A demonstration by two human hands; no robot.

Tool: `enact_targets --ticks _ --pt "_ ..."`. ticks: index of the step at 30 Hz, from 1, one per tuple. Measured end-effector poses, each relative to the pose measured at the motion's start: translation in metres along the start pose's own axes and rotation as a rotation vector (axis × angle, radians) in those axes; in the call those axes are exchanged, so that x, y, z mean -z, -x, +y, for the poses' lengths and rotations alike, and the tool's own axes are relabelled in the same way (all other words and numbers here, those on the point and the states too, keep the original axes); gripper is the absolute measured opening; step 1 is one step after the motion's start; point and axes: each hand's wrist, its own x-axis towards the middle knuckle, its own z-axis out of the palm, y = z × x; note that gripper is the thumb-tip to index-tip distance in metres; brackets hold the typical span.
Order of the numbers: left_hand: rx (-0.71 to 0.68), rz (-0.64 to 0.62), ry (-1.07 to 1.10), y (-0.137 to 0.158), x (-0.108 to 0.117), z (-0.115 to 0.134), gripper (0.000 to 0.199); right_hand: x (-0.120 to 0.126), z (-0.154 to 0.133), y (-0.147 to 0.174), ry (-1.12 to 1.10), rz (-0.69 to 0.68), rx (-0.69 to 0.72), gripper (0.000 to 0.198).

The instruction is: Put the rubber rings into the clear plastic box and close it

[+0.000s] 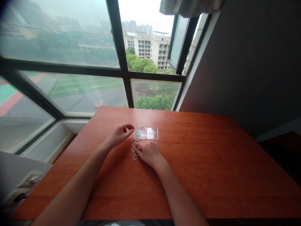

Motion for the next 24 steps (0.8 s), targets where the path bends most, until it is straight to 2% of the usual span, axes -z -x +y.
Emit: enact_targets --ticks 24 --pt "0.008 0.007 -0.007 -0.0002 0.0021 0.0023 0.017 0.0063 -0.0020 0.0015 0.003 -0.049 -0.011 0.021"
